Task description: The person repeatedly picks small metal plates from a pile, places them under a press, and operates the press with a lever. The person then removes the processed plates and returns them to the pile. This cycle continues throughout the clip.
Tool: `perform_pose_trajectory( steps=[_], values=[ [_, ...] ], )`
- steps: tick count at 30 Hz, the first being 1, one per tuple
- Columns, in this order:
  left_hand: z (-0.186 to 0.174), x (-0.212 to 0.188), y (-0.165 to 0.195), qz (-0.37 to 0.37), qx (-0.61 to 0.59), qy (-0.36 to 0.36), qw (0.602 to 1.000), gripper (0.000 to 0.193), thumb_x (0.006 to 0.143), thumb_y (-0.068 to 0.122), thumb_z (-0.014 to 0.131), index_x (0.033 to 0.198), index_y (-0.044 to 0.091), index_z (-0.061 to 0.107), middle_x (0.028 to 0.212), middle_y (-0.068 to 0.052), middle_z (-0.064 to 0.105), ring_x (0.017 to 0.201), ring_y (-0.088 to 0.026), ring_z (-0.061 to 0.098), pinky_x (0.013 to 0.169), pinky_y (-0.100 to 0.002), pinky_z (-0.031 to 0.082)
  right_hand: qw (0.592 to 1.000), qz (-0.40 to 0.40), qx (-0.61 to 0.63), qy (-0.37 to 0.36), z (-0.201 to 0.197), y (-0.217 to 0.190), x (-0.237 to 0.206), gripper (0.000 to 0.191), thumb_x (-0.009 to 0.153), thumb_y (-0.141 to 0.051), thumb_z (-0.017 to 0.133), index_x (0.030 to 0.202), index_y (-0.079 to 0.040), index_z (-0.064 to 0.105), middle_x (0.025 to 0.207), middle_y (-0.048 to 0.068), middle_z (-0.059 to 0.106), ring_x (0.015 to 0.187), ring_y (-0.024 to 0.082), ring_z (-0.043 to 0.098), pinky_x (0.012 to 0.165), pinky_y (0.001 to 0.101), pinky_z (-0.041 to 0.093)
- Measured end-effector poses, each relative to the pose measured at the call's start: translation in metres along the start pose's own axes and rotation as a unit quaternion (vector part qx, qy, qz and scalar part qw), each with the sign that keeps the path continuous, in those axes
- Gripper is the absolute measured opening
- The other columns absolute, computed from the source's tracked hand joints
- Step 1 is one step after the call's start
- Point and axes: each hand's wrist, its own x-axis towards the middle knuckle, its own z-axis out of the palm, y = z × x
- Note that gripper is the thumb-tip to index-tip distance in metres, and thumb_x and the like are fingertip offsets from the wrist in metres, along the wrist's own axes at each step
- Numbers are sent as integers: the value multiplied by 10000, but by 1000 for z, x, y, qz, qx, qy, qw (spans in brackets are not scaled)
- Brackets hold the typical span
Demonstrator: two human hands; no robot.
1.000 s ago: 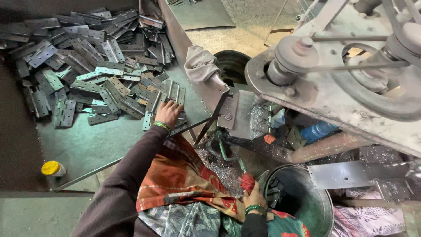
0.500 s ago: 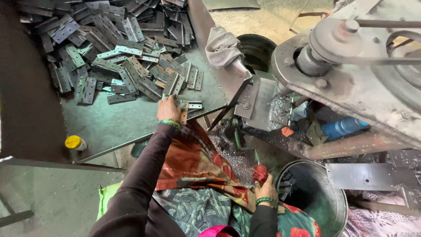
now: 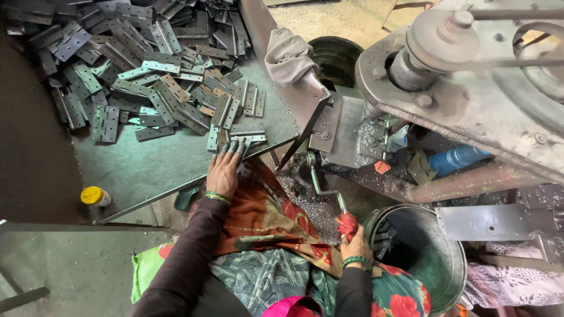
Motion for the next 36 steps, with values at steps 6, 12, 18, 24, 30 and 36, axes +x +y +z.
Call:
perform_pose_trajectory(
  steps=[6,12,18,24,30,36],
  values=[
    [7,1,-14,-6,-148,58,987,636,760,-80,502,1366,71,623,1316,-182,659,1234,-412,591,1050,-457,475,1000,8,0,-17,-7,-5,-3,657,839,-344,741,1424,-246,458,1247,156,698,1093,418,689,894,530,548],
    [7,10,14,7,-231,128,964,534,765,-83,518,1270,34,647,1183,-254,698,1071,-434,679,898,-470,564,1000,-5,7,1,-10,-6,-8,690,810,-301,773,1420,-246,454,1277,144,677,1086,418,681,887,528,547],
    [4,13,65,-70,-256,47,963,336,893,112,742,1222,100,673,961,-222,726,891,-379,719,740,-443,570,1000,-7,8,3,-8,-5,-8,720,800,-308,788,1434,-262,450,1289,136,670,1106,410,674,897,521,547],
    [-14,26,119,45,-311,122,941,335,896,105,756,1214,65,661,1160,-220,716,1079,-371,715,882,-407,589,1000,13,19,-14,-7,-2,-6,709,832,-345,775,1448,-274,432,1310,141,658,1120,420,662,914,530,538],
    [11,40,162,172,-202,226,937,485,904,20,652,1365,170,677,1486,-130,604,1418,-357,515,1181,-456,404,999,-13,29,9,-1,3,-5,711,834,-337,771,1445,-261,416,1311,174,643,1119,438,650,910,540,532],
    [77,32,162,185,-18,-38,982,575,904,188,572,1476,230,527,1456,-63,577,1427,-322,471,1262,-655,68,999,38,4,-37,-9,0,-7,758,829,-351,774,1482,-327,390,1271,173,668,1099,436,669,917,542,535]
  ],
)
